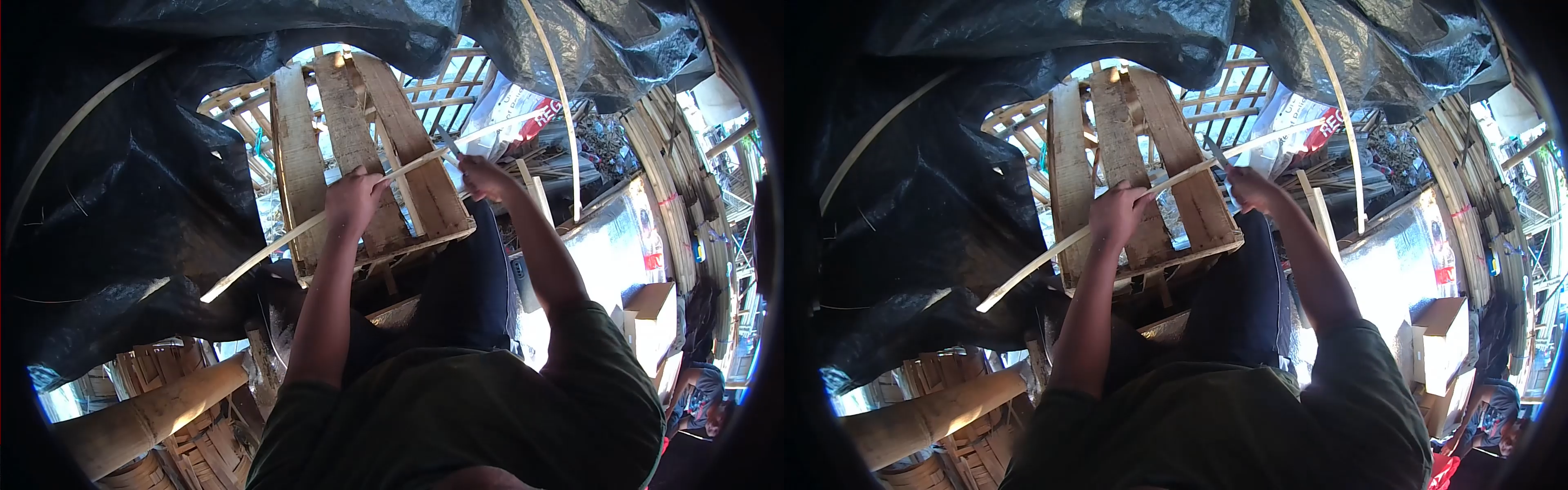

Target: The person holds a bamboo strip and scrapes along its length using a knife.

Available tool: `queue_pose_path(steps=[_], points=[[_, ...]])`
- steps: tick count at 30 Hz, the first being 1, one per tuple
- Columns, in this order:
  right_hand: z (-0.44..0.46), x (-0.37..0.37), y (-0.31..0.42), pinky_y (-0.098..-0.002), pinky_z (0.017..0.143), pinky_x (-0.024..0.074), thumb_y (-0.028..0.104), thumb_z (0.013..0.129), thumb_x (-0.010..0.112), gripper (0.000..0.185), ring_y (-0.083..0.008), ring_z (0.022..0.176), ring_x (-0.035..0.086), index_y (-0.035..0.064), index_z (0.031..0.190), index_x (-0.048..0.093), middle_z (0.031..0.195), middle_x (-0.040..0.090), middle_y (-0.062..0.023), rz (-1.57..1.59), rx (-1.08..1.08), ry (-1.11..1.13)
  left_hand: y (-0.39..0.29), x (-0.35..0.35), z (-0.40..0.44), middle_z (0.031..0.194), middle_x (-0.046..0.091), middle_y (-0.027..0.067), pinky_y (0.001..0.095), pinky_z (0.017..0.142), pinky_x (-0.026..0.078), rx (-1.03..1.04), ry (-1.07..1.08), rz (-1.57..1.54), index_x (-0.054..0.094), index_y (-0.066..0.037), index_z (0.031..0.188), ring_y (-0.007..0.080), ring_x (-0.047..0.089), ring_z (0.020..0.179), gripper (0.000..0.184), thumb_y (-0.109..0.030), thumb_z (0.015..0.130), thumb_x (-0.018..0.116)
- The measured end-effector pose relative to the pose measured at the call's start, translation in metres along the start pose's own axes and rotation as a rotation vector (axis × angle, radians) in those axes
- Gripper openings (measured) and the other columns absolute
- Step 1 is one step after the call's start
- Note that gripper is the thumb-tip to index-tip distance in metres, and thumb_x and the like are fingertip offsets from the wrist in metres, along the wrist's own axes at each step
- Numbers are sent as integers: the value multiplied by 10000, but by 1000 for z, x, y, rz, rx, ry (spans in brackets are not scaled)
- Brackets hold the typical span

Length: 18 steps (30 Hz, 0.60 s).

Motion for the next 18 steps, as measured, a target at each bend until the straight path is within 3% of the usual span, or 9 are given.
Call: queue_pose_path(steps=[2, 5, 6, 8, 12, 13, 16, 17, 18], points=[[-25, -54, 44, -270, 347, 339, 244, 997, 442, 253, -99, 423, 419, 65, 853, 548, 583, 457, 16, -227, -81, -451, 0, 0, 0, 775, 578, 60, 401, 611, 508, 12, 0, 7, 744, -211, 926, 265, 646, 711, 237, -418, 881, 638], [40, -124, 2, -338, 389, 428, 236, 999, 415, 309, -174, 387, 486, 10, 956, 621, 544, 523, -58, -707, 71, -686, 0, 2, 0, 771, 574, 62, 402, 612, 509, 10, -15, -1, 745, -212, 929, 265, 646, 706, 233, -415, 879, 642], [66, -108, -29, -308, 398, 449, 314, 974, 510, 303, -142, 440, 470, 36, 869, 570, 640, 529, -23, -432, -306, -471, 0, 1, 1, 771, 574, 62, 402, 612, 509, 16, -14, 1, 745, -212, 929, 265, 646, 706, 233, -415, 879, 642], [0, -18, 15, -381, 439, 480, 228, 973, 454, 255, -194, 476, 540, 12, 971, 589, 669, 582, -91, -366, -13, -184, 0, -1, 0, 763, 572, 59, 400, 609, 508, 10, -27, -8, 745, -213, 927, 266, 644, 693, 230, -414, 878, 644], [-47, -106, 40, -365, 487, 517, 255, 965, 503, 298, -250, 585, 628, -24, 984, 603, 700, 630, -105, -61, -89, -1000, 1, 2, -2, 765, 573, 57, 397, 609, 507, -7, 0, -12, 743, -207, 914, 265, 643, 693, 232, -415, 876, 646], [-48, -99, 36, -365, 487, 517, 255, 965, 503, 298, -250, 585, 628, -24, 984, 603, 700, 630, -105, -60, -88, -995, 1, 2, -2, 764, 571, 58, 398, 609, 507, 2, -14, -13, 742, -205, 909, 264, 644, 698, 234, -416, 875, 647], [-4, -9, 14, -324, 374, 416, 293, 971, 530, 259, -146, 428, 482, 71, 848, 585, 589, 527, -25, -17, -2, -108, 0, 0, 0, 760, 566, 59, 400, 608, 504, 22, -27, -13, 739, -200, 900, 262, 642, 702, 239, -419, 873, 648], [-11, -37, 29, -283, 360, 368, 246, 978, 501, 217, -109, 414, 390, 89, 844, 568, 563, 446, 3, -273, -28, -278, 0, 0, -2, 757, 562, 60, 401, 606, 503, 21, -28, -22, 738, -198, 896, 262, 641, 702, 241, -420, 873, 648], [27, -95, 3, -298, 366, 407, 241, 973, 472, 223, -161, 433, 515, 80, 867, 585, 610, 553, -52, 28, -87, -359, 0, -1, -1, 757, 562, 60, 401, 606, 503, 17, -32, -22, 738, -198, 896, 262, 641, 702, 241, -420, 873, 648]])
Point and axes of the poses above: each hand's wrist, its own z-axis towards the middle knuckle, its own x-axis out of the palm, y = z × x, the point moved 10 cm from there along z, towards the middle knuckle
